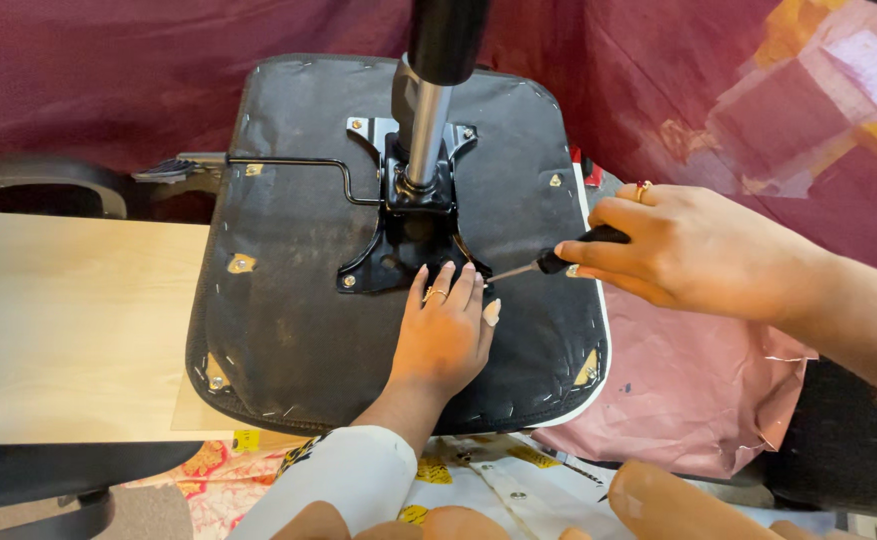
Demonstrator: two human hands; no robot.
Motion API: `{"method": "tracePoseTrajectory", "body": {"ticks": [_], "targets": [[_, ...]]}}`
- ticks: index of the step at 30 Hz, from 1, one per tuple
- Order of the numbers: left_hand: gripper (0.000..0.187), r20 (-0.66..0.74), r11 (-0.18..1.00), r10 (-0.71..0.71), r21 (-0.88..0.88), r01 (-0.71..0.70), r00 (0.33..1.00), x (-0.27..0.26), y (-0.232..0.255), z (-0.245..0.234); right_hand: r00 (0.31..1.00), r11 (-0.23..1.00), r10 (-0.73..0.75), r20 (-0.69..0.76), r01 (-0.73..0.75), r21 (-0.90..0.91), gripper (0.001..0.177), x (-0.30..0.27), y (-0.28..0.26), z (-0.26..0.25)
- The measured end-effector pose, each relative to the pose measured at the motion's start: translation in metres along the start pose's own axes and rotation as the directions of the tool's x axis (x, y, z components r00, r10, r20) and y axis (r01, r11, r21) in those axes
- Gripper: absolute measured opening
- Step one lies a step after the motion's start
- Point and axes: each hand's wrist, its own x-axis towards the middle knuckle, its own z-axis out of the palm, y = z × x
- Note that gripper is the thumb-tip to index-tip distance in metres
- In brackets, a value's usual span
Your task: The person uses a screwdriver to unscrew screws from the black metal seat mounting plate on the underside of an office chair seat, steadying the plate with the other hand and repositioning the screwdriver between screws on the seat resting on a board on the floor.
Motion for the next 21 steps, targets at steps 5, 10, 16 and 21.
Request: {"method": "tracePoseTrajectory", "body": {"ticks": [5,10,16,21], "targets": [[0.044,-0.017,1.0,0.013,0.004,-0.013,1.0,0.001,0.001,0.0,0.996,0.996,-0.07,0.053,0.067,0.057,0.042,-0.001,0.009,0.003],[0.045,-0.011,1.0,0.012,-0.003,-0.012,1.0,-0.002,0.0,0.002,0.989,0.993,-0.116,0.089,0.117,-0.001,0.048,0.004,0.011,0.007],[0.044,-0.001,1.0,0.009,0.01,-0.009,1.0,-0.001,0.0,0.002,0.999,0.997,-0.03,0.03,0.028,0.065,0.04,0.008,0.007,0.008],[0.044,0.014,1.0,0.009,0.002,-0.009,1.0,-0.001,0.0,0.001,1.0,0.996,-0.003,0.026,0.001,0.088,0.039,0.013,0.006,0.007]]}}
